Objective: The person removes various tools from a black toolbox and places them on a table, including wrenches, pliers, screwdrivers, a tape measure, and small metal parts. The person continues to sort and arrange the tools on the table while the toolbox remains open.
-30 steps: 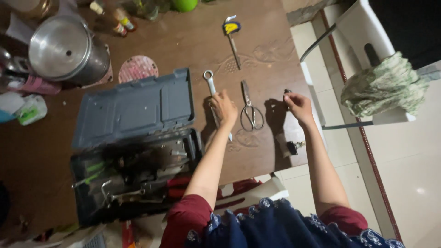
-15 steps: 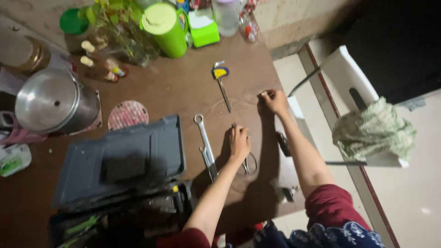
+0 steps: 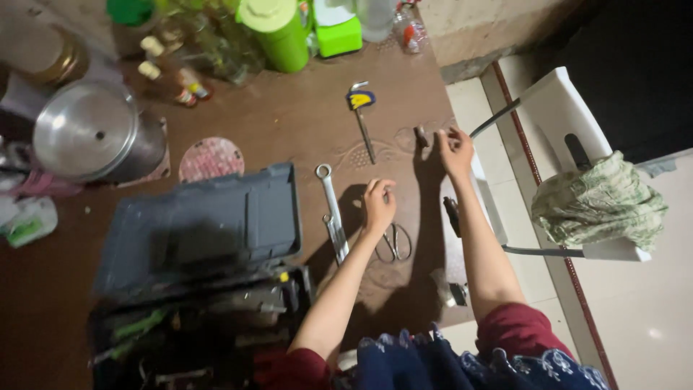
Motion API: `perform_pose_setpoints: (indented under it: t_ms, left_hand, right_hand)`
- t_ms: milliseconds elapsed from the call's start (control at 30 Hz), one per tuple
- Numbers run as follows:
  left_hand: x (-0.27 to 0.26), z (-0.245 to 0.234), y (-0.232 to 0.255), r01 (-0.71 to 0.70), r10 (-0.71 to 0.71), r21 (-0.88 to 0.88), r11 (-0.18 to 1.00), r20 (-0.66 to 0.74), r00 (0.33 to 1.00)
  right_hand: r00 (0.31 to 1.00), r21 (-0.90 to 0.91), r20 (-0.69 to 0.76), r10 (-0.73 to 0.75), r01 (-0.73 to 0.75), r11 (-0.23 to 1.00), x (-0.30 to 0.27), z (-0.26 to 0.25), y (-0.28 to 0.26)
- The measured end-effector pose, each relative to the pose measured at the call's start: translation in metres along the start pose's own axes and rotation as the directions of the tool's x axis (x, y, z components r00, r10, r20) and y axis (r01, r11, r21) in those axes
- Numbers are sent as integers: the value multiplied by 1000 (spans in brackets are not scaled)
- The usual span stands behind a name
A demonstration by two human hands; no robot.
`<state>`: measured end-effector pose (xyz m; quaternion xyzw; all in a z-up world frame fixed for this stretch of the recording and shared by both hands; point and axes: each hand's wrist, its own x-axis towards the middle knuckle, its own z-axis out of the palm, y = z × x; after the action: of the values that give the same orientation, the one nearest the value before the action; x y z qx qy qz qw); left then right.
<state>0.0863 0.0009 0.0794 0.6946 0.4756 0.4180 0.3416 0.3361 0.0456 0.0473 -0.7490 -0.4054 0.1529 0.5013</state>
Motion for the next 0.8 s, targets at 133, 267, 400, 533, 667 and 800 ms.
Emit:
perform_pose_setpoints:
  t_ms: [133, 267, 400, 533, 667, 800]
  left_hand:
    - [-5, -41, 36, -37, 32, -74, 997, -66, 997]
    - [-25, -117, 77, -66, 58, -133, 989, -63, 996]
    - [-76, -232, 96, -51, 34, -182, 982, -96, 995]
    - [-140, -353, 62, 25, -36, -71, 997, -155, 987]
    - [-210, -450, 14, 165, -147, 103, 981, -157, 977]
    - [-254, -514, -36, 300, -299, 239, 923, -45, 953]
  right_hand:
    - [995, -6, 67, -70, 71, 997, -54, -26, -21]
    - [965, 14, 193, -177, 177, 984, -133, -36, -102]
    - [828, 171, 461, -319, 270, 947, -239, -26, -187]
    - [699, 279, 516, -495, 409, 869, -326, 2, -262]
    - [453, 299, 628, -633, 611, 733, -381, 30, -305]
    - [259, 45, 738, -623, 902, 429, -404, 60, -319]
